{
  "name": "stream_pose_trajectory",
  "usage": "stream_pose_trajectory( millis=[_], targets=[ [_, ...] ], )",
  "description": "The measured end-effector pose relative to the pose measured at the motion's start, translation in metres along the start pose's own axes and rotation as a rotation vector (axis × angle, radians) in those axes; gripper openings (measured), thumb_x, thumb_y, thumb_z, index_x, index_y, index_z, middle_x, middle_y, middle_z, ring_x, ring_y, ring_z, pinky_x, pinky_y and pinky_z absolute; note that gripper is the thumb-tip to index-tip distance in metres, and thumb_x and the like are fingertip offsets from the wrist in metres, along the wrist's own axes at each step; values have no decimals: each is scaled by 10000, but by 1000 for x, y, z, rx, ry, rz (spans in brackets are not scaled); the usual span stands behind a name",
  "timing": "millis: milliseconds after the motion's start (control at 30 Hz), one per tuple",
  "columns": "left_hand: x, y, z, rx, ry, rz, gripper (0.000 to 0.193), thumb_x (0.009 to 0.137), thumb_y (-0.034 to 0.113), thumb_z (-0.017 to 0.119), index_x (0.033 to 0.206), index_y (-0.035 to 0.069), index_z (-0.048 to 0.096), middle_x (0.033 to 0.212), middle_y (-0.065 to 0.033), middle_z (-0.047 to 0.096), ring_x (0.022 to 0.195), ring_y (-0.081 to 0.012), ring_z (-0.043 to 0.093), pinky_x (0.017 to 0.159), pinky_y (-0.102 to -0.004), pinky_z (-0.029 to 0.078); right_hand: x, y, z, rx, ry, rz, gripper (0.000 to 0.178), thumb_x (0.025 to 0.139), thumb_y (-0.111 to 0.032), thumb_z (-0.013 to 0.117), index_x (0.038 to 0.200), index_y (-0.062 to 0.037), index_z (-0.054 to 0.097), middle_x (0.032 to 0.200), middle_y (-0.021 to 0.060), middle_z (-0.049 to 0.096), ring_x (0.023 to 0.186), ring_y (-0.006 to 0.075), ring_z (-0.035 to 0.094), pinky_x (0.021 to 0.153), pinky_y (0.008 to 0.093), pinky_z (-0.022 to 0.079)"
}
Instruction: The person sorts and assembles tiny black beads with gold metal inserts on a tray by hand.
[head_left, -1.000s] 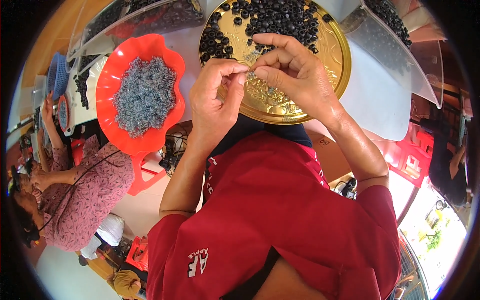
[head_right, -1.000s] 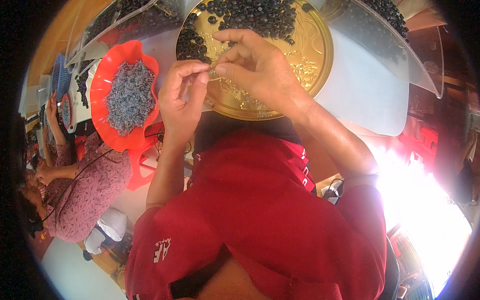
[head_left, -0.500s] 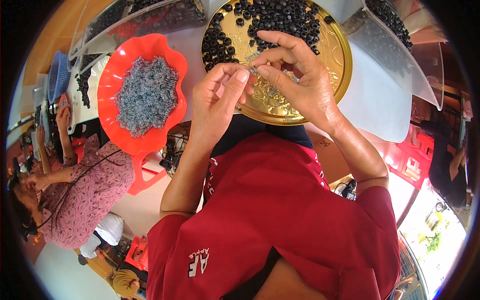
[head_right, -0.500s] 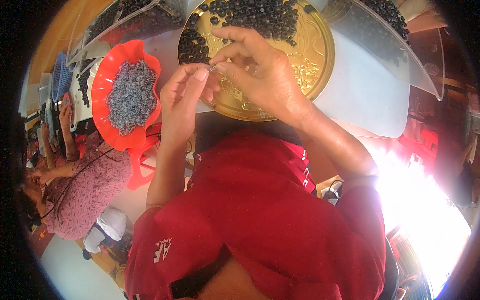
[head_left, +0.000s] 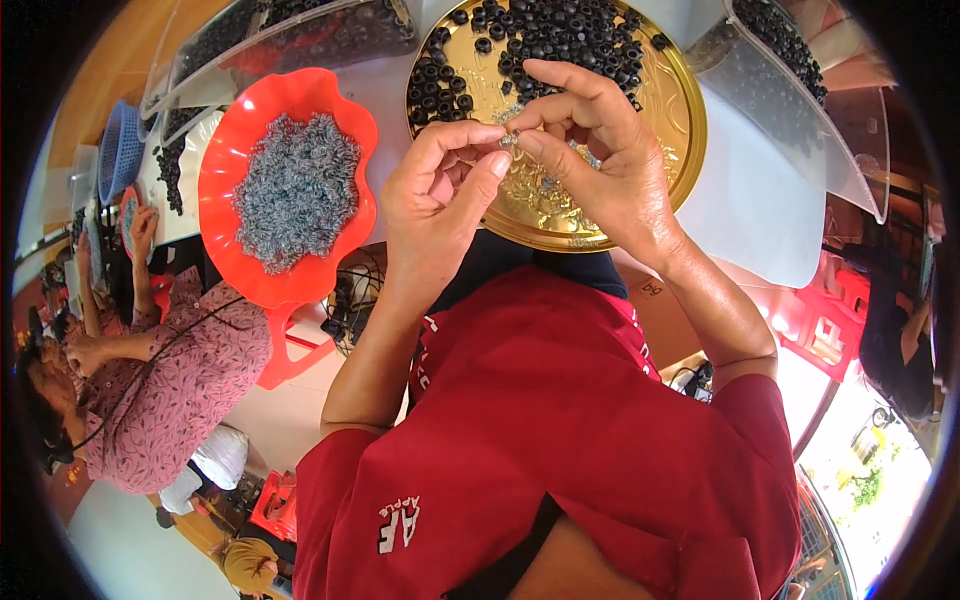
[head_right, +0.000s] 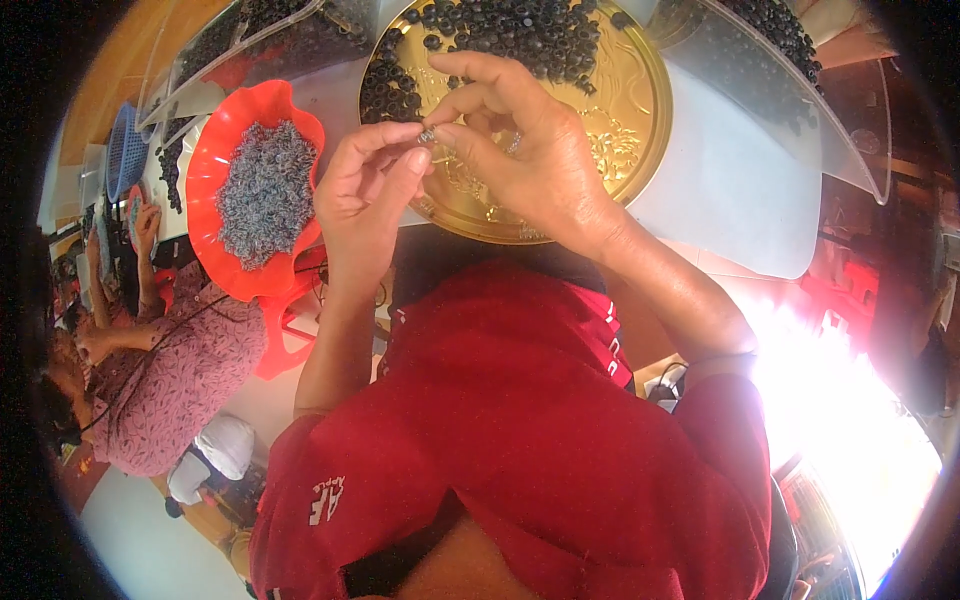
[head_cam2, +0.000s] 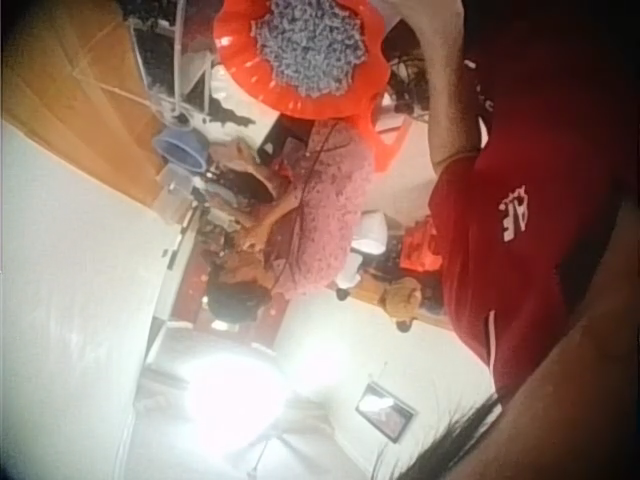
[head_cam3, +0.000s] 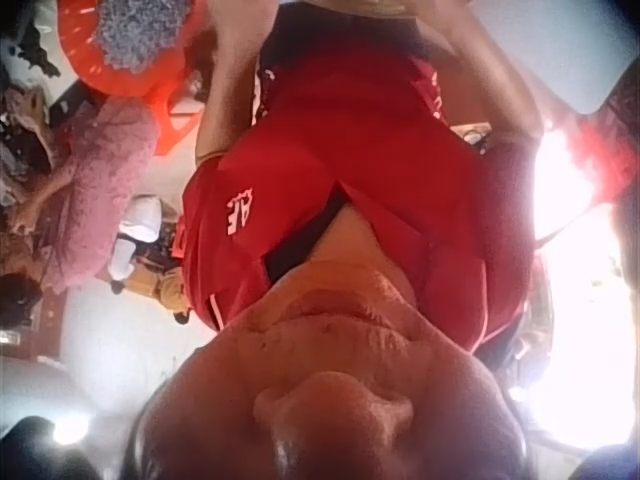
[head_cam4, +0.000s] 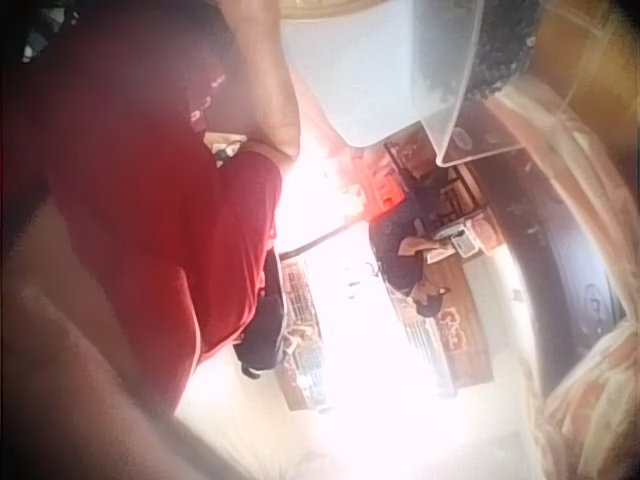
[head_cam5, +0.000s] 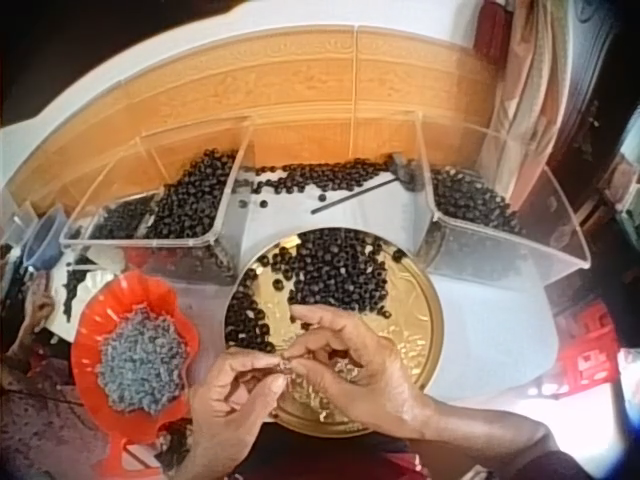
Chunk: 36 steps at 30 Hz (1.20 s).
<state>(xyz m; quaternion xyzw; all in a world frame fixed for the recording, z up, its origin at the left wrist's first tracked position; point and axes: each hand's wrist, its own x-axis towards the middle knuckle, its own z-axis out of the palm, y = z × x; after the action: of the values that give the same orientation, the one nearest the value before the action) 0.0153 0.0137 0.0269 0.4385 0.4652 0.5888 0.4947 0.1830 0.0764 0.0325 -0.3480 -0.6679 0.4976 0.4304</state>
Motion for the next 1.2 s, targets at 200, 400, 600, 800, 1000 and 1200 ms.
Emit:
stream_pose_trajectory(
  millis=[200, 400, 600, 800, 1000, 1200],
  targets=[
    [1, 0, -1, 37, 33, -9, 180, 959, 25, 656, 1135, -9, 635, 1017, -64, 672, 864, -102, 637, 703, -224, 493, -2, -2, 4, 109, 8, 45, 508, 915, -10, 691, 1387, -74, 515, 1026, 39, 705, 882, 74, 632, 812, 250, 531],
    [4, -1, -6, -103, 6, -121, 178, 952, 42, 678, 1112, -20, 633, 999, -81, 685, 809, -118, 651, 669, -234, 499, -3, -1, 9, 314, 6, 114, 541, 932, 3, 676, 1421, -47, 450, 1030, 65, 690, 943, 107, 654, 848, 260, 536],
    [4, 0, -8, -287, -6, -232, 161, 946, 66, 691, 1084, -1, 641, 952, -72, 691, 780, -137, 650, 643, -240, 481, -4, -3, 9, 390, -10, 152, 548, 940, 27, 657, 1431, -28, 419, 1042, 75, 666, 976, 132, 655, 874, 278, 540],
    [4, 0, -11, -472, -67, -394, 146, 962, 139, 688, 1044, 25, 650, 903, -63, 686, 754, -136, 640, 621, -244, 455, -4, -4, 10, 444, -47, 85, 566, 942, 27, 653, 1446, -18, 400, 1062, 87, 656, 949, 135, 657, 861, 282, 544],
    [4, 1, -15, -406, -69, -371, 99, 965, 118, 680, 995, 30, 645, 895, -49, 680, 741, -134, 634, 613, -237, 445, 2, 4, 2, 459, 20, 258, 535, 949, -30, 662, 1428, 5, 427, 1049, 73, 663, 907, 118, 647, 778, 244, 528],
    [-4, 0, -16, 367, 47, 32, 124, 891, 3, 721, 971, 29, 631, 890, -53, 654, 704, -127, 627, 613, -247, 472, 3, 17, -10, 162, 99, 198, 483, 941, -67, 671, 1386, -14, 492, 990, 26, 672, 801, 59, 611, 692, 230, 509]
  ],
)
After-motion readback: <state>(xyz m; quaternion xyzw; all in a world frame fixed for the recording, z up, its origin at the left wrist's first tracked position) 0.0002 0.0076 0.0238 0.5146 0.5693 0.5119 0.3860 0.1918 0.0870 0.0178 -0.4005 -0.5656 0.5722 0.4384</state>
